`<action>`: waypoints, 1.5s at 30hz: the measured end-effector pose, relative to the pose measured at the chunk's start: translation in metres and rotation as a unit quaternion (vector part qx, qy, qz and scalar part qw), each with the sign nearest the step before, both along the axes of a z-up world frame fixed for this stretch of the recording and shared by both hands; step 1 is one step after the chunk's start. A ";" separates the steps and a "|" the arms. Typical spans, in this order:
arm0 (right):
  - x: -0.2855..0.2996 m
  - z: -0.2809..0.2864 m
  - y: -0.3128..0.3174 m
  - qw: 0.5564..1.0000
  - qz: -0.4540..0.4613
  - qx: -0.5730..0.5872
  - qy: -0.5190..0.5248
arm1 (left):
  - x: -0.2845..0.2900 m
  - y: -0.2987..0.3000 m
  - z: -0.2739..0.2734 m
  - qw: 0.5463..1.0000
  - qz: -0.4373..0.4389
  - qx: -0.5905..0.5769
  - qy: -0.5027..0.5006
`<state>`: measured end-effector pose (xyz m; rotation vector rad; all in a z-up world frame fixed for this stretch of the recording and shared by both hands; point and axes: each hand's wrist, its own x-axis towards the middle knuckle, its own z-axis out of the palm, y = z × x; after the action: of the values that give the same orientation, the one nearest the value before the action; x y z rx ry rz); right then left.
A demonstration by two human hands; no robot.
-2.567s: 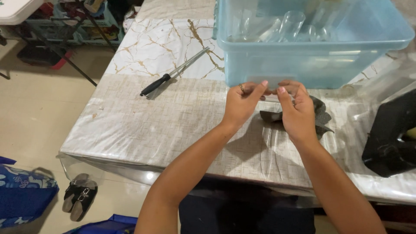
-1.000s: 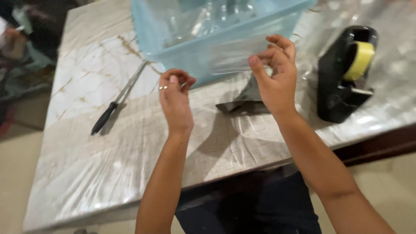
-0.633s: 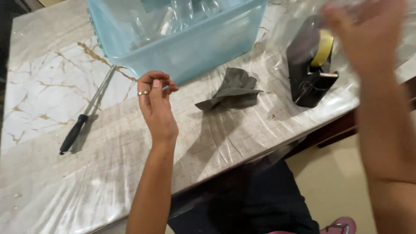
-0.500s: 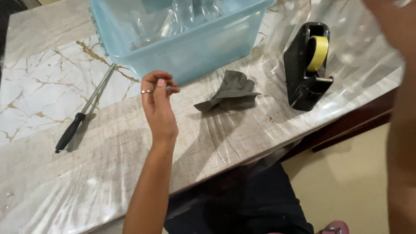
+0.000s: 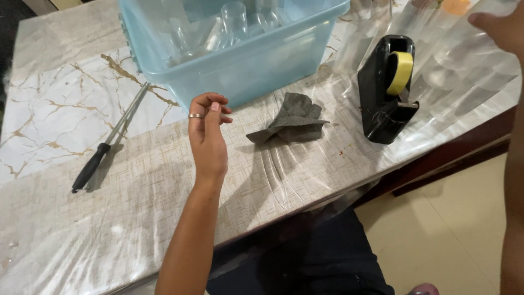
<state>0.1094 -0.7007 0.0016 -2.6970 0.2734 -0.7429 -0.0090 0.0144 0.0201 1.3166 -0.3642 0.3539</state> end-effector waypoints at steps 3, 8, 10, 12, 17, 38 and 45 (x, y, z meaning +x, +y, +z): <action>0.000 -0.008 0.002 0.992 -0.036 -0.120 -0.019 | 0.001 -0.001 -0.003 1.000 -0.002 -0.005 0.010; 0.013 -0.031 -0.029 0.997 -0.033 -0.066 -0.014 | -0.001 -0.001 0.000 1.000 0.000 0.008 0.010; 0.003 -0.019 -0.005 0.999 -0.034 0.004 0.009 | -0.002 -0.002 0.000 1.000 0.000 0.011 0.013; -0.015 0.004 0.042 0.982 -0.076 -0.172 0.011 | -0.002 -0.002 0.000 1.000 -0.005 0.009 0.011; 0.015 -0.019 0.003 0.963 -0.028 -0.265 -0.045 | 0.000 0.000 -0.001 1.000 -0.003 0.005 0.011; -0.019 -0.005 0.106 0.950 -0.046 -0.184 0.249 | 0.000 -0.002 -0.004 0.999 -0.005 0.020 0.029; -0.021 -0.007 0.084 0.985 -0.042 -0.104 0.129 | 0.000 -0.003 -0.002 0.999 -0.003 0.025 0.035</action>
<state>0.0879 -0.6163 -0.0053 -2.9998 0.3923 -0.4650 -0.0086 0.0116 0.0178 1.3732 -0.3190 0.2948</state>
